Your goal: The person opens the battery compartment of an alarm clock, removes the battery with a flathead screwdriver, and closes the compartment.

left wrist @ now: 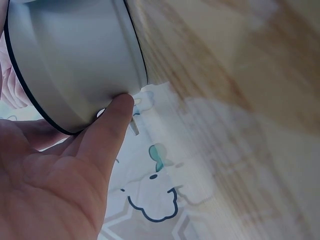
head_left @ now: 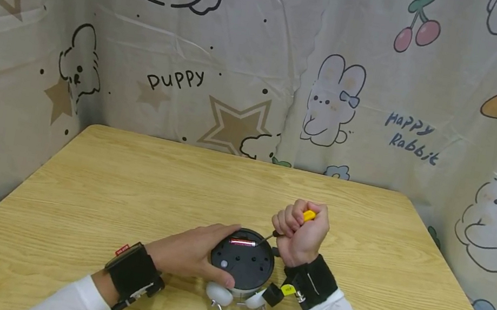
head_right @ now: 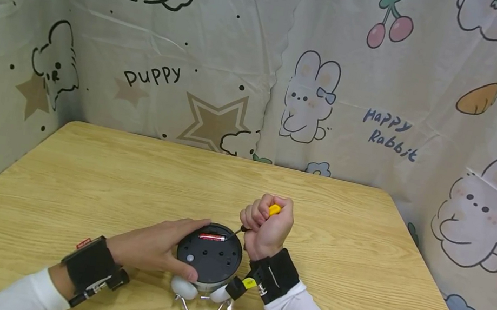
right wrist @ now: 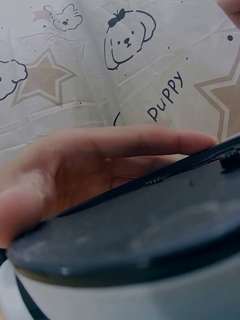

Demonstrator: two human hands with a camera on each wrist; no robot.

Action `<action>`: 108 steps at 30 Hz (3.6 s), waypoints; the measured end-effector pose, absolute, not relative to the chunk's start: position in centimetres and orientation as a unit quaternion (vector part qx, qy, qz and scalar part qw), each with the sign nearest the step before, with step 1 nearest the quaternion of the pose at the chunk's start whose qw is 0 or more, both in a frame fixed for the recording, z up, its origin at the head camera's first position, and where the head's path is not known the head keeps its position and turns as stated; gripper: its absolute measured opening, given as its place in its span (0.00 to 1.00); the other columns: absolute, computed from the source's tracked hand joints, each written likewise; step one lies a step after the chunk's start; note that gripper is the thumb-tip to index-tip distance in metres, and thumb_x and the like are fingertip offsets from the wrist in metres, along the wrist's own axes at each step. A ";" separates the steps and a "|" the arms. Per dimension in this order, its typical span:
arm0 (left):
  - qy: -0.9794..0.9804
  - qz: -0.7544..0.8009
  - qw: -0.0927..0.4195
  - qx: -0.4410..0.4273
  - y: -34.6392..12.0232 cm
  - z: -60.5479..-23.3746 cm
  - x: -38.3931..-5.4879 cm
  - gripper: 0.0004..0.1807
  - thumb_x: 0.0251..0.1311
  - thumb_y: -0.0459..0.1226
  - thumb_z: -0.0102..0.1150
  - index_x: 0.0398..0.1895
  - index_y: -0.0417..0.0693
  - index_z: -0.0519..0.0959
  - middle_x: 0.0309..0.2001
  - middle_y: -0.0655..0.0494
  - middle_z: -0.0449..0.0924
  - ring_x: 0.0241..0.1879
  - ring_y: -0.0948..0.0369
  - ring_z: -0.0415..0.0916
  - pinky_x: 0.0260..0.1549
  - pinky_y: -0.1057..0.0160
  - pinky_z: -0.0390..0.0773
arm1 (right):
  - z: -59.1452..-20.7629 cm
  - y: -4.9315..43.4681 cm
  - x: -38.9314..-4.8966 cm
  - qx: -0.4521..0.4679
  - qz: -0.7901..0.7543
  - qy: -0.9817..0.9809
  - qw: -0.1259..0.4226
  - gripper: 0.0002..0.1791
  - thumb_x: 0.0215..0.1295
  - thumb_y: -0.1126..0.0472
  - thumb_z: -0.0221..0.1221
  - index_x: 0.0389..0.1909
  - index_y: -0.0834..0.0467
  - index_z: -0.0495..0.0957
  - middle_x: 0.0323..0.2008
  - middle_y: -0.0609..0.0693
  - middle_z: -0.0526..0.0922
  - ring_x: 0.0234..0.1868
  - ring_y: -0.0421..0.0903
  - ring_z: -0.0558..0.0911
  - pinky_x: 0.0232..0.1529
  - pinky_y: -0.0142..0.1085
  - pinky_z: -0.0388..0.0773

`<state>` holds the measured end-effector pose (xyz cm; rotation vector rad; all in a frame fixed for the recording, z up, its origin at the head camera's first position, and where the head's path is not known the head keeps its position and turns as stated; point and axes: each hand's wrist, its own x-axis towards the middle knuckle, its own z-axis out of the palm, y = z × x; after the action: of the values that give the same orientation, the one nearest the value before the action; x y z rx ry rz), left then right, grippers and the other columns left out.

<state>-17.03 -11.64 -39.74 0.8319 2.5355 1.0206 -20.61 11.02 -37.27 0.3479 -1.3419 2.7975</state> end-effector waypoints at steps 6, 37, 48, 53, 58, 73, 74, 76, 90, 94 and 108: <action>0.880 0.352 0.144 0.285 -11.6 -39.7 -17.0 0.62 0.51 0.65 0.74 0.83 0.47 0.55 0.74 0.48 0.70 0.67 0.57 0.73 0.65 0.49 0.76 | -37.0 11.2 -20.5 0.112 0.896 -0.429 0.014 0.25 0.73 0.55 0.26 0.12 0.52 0.50 0.10 0.44 0.50 0.12 0.45 0.47 0.23 0.39 0.39; 0.882 0.346 0.147 0.285 -11.7 -39.7 -17.0 0.63 0.51 0.65 0.74 0.83 0.47 0.55 0.74 0.47 0.70 0.66 0.57 0.73 0.65 0.49 0.76 | -36.0 11.6 -20.4 0.120 0.904 -0.409 0.019 0.24 0.72 0.55 0.26 0.12 0.51 0.50 0.11 0.43 0.50 0.11 0.43 0.48 0.22 0.38 0.41; 0.885 0.343 0.147 0.280 -11.7 -39.7 -17.0 0.63 0.51 0.65 0.73 0.83 0.47 0.55 0.75 0.45 0.68 0.70 0.54 0.71 0.67 0.47 0.75 | -35.2 12.3 -20.6 0.126 0.910 -0.393 0.029 0.25 0.73 0.55 0.26 0.12 0.51 0.51 0.11 0.44 0.50 0.12 0.44 0.47 0.22 0.38 0.39; 0.885 0.343 0.149 0.276 -11.7 -39.8 -17.0 0.63 0.51 0.66 0.73 0.83 0.48 0.54 0.76 0.45 0.67 0.72 0.52 0.70 0.68 0.46 0.74 | -34.8 13.0 -20.7 0.136 0.907 -0.397 0.038 0.25 0.73 0.55 0.25 0.12 0.52 0.50 0.11 0.44 0.49 0.12 0.44 0.47 0.22 0.38 0.38; 0.886 0.342 0.152 0.274 -11.7 -39.8 -17.0 0.63 0.50 0.66 0.73 0.83 0.49 0.54 0.77 0.46 0.66 0.72 0.52 0.69 0.68 0.46 0.74 | -34.2 13.6 -20.8 0.136 0.902 -0.408 0.037 0.25 0.74 0.55 0.25 0.13 0.52 0.50 0.11 0.44 0.49 0.12 0.44 0.46 0.22 0.38 0.38; 0.888 0.338 0.151 0.273 -11.7 -39.9 -17.0 0.63 0.50 0.66 0.73 0.83 0.50 0.54 0.77 0.46 0.66 0.73 0.51 0.68 0.69 0.45 0.73 | -33.1 16.1 -22.1 0.083 0.877 -0.470 0.049 0.29 0.83 0.49 0.32 0.15 0.50 0.58 0.12 0.43 0.54 0.15 0.45 0.47 0.25 0.37 0.41; 0.888 0.338 0.151 0.273 -11.7 -39.9 -17.0 0.63 0.50 0.66 0.73 0.83 0.50 0.54 0.77 0.46 0.66 0.74 0.51 0.68 0.69 0.45 0.73 | -33.1 16.3 -22.1 0.077 0.873 -0.479 0.047 0.29 0.83 0.49 0.33 0.16 0.50 0.59 0.12 0.43 0.55 0.16 0.45 0.47 0.25 0.37 0.42; 0.888 0.337 0.151 0.273 -11.7 -39.9 -17.0 0.63 0.50 0.66 0.73 0.83 0.50 0.54 0.77 0.46 0.65 0.74 0.51 0.68 0.69 0.45 0.73 | -33.3 16.5 -22.3 0.065 0.864 -0.497 0.044 0.29 0.84 0.47 0.33 0.17 0.49 0.61 0.12 0.42 0.57 0.17 0.46 0.48 0.23 0.35 0.45; 0.891 0.330 0.147 0.273 -11.7 -39.9 -17.1 0.63 0.50 0.67 0.72 0.83 0.51 0.54 0.78 0.46 0.65 0.74 0.50 0.68 0.69 0.44 0.73 | -34.4 17.7 -23.3 0.013 0.795 -0.606 0.026 0.15 0.83 0.51 0.32 0.37 0.47 0.65 0.15 0.39 0.61 0.16 0.38 0.60 0.21 0.28 0.62; 0.892 0.331 0.147 0.271 -11.7 -39.9 -17.0 0.63 0.50 0.67 0.72 0.83 0.51 0.54 0.78 0.46 0.65 0.74 0.50 0.67 0.69 0.44 0.73 | -34.9 17.9 -23.8 -0.003 0.763 -0.646 0.038 0.13 0.82 0.53 0.34 0.38 0.49 0.65 0.17 0.40 0.62 0.16 0.39 0.62 0.21 0.30 0.63; 0.893 0.327 0.147 0.273 -11.7 -39.8 -17.0 0.63 0.51 0.67 0.71 0.84 0.51 0.54 0.78 0.46 0.65 0.74 0.50 0.68 0.69 0.44 0.73 | -36.6 19.0 -25.4 -0.028 0.693 -0.721 -0.015 0.11 0.80 0.58 0.39 0.37 0.56 0.65 0.23 0.43 0.66 0.20 0.40 0.66 0.23 0.30 0.66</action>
<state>-17.01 -11.65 -39.79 0.7859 2.5680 0.9411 -25.35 19.00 -36.56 -0.0899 -2.2861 2.1971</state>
